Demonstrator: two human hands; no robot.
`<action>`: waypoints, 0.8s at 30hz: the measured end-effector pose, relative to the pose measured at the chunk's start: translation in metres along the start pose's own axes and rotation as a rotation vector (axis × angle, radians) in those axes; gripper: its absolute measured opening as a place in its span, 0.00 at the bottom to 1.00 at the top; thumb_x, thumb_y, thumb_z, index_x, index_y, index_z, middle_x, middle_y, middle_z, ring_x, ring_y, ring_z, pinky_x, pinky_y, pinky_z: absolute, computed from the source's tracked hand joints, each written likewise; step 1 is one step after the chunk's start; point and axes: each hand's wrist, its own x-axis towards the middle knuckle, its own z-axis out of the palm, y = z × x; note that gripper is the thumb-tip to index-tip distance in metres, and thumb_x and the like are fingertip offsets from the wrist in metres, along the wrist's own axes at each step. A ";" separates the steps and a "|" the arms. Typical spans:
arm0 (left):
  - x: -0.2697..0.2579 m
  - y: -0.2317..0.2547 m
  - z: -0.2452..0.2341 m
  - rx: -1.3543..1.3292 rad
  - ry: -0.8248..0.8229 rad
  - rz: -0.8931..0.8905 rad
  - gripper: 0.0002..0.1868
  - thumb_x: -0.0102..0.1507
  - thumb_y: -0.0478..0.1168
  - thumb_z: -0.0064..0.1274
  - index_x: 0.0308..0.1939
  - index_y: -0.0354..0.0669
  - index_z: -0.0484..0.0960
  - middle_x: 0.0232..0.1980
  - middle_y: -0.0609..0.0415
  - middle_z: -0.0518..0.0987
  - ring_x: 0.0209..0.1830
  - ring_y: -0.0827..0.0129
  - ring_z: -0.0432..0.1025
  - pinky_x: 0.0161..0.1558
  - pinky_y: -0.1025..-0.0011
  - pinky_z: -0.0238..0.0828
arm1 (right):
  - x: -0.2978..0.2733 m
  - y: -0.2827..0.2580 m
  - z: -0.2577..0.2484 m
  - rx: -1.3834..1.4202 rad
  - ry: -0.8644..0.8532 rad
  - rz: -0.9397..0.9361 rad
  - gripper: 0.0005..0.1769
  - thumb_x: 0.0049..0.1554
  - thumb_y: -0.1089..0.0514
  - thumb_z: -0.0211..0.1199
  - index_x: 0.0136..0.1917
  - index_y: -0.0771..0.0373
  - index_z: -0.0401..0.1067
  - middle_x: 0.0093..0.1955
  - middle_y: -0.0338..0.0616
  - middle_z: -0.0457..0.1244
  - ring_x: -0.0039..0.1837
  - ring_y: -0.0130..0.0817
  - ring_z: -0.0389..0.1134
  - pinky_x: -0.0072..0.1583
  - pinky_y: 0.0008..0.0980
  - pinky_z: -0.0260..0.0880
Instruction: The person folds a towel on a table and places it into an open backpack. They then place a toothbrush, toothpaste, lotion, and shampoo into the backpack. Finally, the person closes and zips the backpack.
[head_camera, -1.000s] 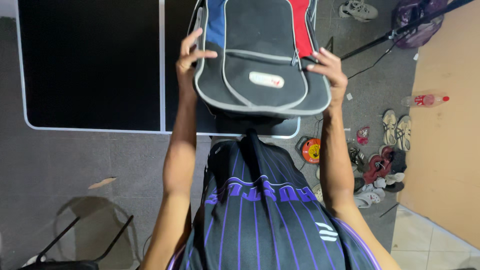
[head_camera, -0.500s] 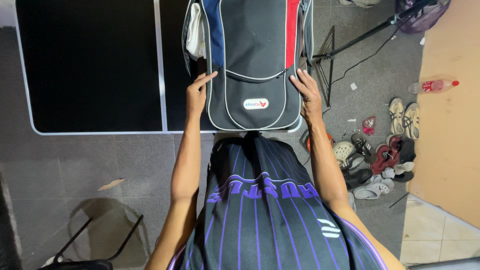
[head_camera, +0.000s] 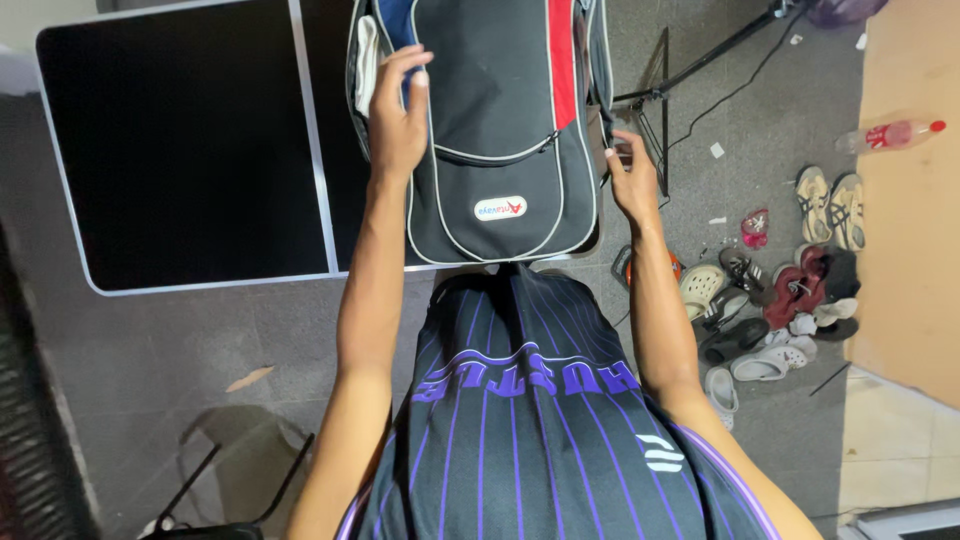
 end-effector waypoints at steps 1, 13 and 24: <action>0.008 0.009 0.008 0.003 -0.025 0.020 0.10 0.74 0.35 0.48 0.58 0.41 0.81 0.64 0.48 0.79 0.68 0.56 0.72 0.70 0.61 0.68 | 0.000 0.000 -0.001 -0.047 -0.003 0.028 0.21 0.65 0.55 0.63 0.70 0.53 0.69 0.61 0.53 0.69 0.59 0.42 0.72 0.60 0.38 0.71; 0.010 0.051 0.165 0.313 -0.899 0.370 0.11 0.66 0.45 0.53 0.49 0.56 0.87 0.56 0.57 0.81 0.64 0.64 0.71 0.74 0.43 0.43 | 0.021 -0.002 0.002 -0.776 -0.156 0.081 0.24 0.59 0.46 0.69 0.58 0.66 0.71 0.48 0.63 0.70 0.52 0.63 0.71 0.52 0.57 0.70; -0.026 -0.019 0.227 0.879 -1.210 0.543 0.22 0.56 0.57 0.56 0.54 0.70 0.86 0.65 0.60 0.76 0.68 0.56 0.65 0.70 0.38 0.18 | 0.015 -0.048 -0.042 -0.433 -0.350 -0.004 0.16 0.56 0.50 0.67 0.39 0.66 0.75 0.31 0.51 0.67 0.37 0.43 0.72 0.43 0.44 0.71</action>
